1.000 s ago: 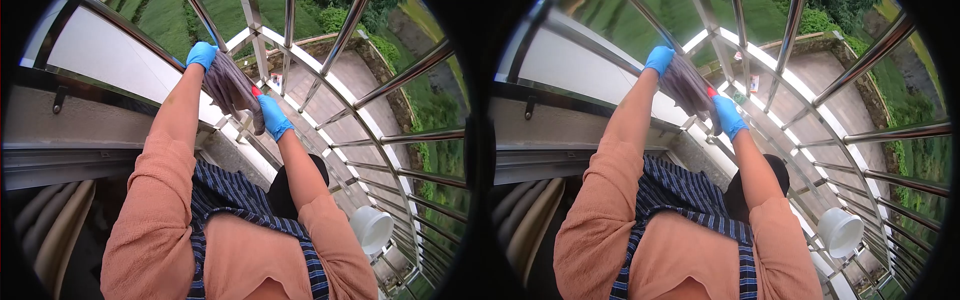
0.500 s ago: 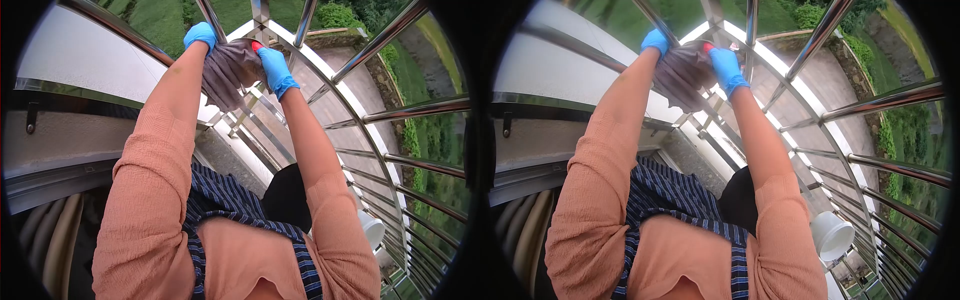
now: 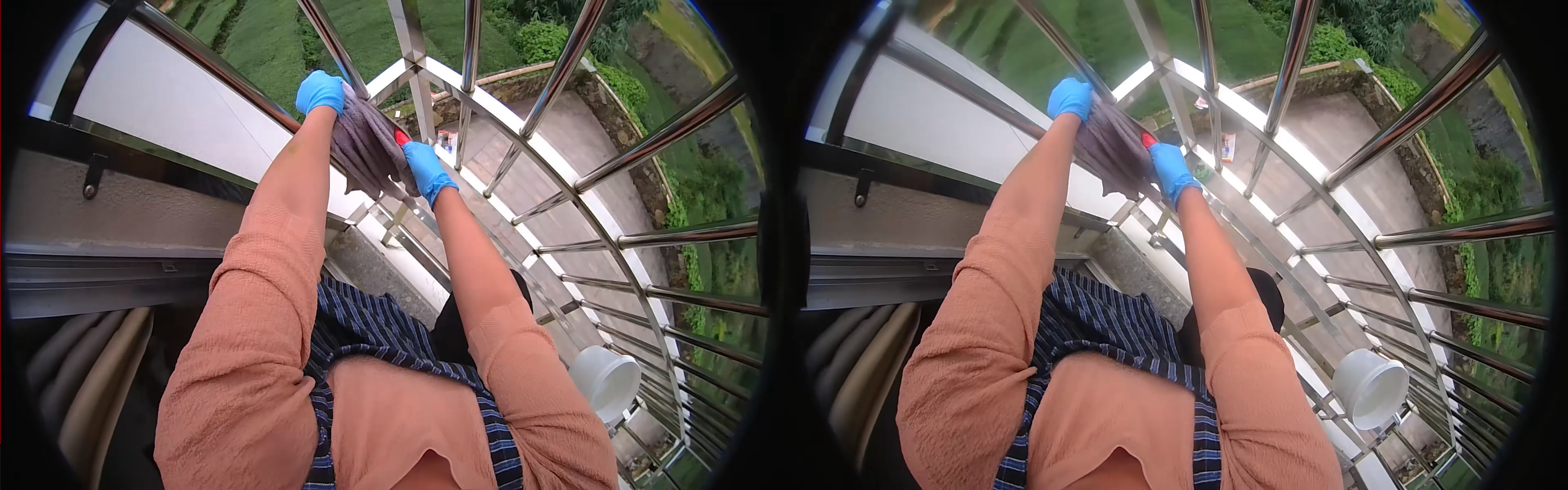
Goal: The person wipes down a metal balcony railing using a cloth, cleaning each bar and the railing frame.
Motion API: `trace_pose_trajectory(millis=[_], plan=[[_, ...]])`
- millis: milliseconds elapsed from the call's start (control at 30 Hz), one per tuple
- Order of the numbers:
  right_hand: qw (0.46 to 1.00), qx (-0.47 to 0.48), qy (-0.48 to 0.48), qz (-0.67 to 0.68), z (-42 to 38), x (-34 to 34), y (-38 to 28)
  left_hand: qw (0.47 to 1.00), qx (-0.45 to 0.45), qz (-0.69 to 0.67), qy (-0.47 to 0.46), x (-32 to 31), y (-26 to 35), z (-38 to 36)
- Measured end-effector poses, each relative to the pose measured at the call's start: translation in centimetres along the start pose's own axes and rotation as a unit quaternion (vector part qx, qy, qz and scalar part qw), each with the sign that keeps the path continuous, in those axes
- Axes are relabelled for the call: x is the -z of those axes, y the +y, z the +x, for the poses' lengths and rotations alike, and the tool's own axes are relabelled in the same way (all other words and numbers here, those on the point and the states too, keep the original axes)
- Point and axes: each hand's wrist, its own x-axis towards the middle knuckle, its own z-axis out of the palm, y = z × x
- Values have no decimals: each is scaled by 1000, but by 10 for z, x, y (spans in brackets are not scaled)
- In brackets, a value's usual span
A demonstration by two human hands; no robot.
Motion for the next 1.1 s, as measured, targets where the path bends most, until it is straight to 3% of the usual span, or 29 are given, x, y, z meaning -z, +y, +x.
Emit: trace_pose_trajectory(millis=[67, 100, 200, 267, 333, 400, 433, 467, 533, 600, 667, 733, 800, 867, 933, 1000, 1100], plan=[[994, 76, 18, -71, 9, 12, 32, 1000, -10, -1, -12, 6, 1, -12], [999, -20, 27, -36, -9, 13, 25, 1000, -21, -2, 1, 10, 5, -24], [998, -12, 38, 40, -9, 26, 60, 997, -40, -49, 52, 6, 6, -57], [986, 16, 83, -141, -33, 43, 54, 989, -58, -52, 127, 0, 5, -85], [938, 54, 120, -319, -22, 69, 84, 978, -126, -100, 132, 2, 1, -122], [932, 45, 209, -293, -57, 70, 48, 969, -130, -190, 88, -13, -9, -160], [925, 43, 253, -279, -70, 70, 24, 965, -91, -234, 76, -15, -17, -170], [936, 72, 247, -242, -71, 70, 11, 958, -48, -275, 61, -16, -26, -176], [951, 119, 228, -172, -68, 68, -9, 902, -46, -429, 12, 7, -41, -180], [935, 211, 243, -149, -63, 51, -36, 865, -28, -500, -36, 29, -46, -176], [932, 286, 199, -104, -59, 22, -74, 812, -19, -578, -82, 48, -41, -181], [918, 342, 155, -127, -35, -3, -94, 779, 12, -610, -145, 47, -46, -182], [904, 265, 202, -269, -27, -31, -113, 742, 52, -640, -193, 42, -54, -182], [836, 267, 240, -414, -23, -58, -125, 702, 96, -669, -225, 35, -62, -179], [692, 340, 295, -564, 0, -67, -122, 612, 160, -729, -263, 33, -74, -174], [654, 371, 243, -612, 24, -62, -133, 514, 226, -777, -284, 25, -85, -165], [588, 396, 154, -688, 43, -58, -157, 495, 267, -768, -307, 43, -76, -156]])
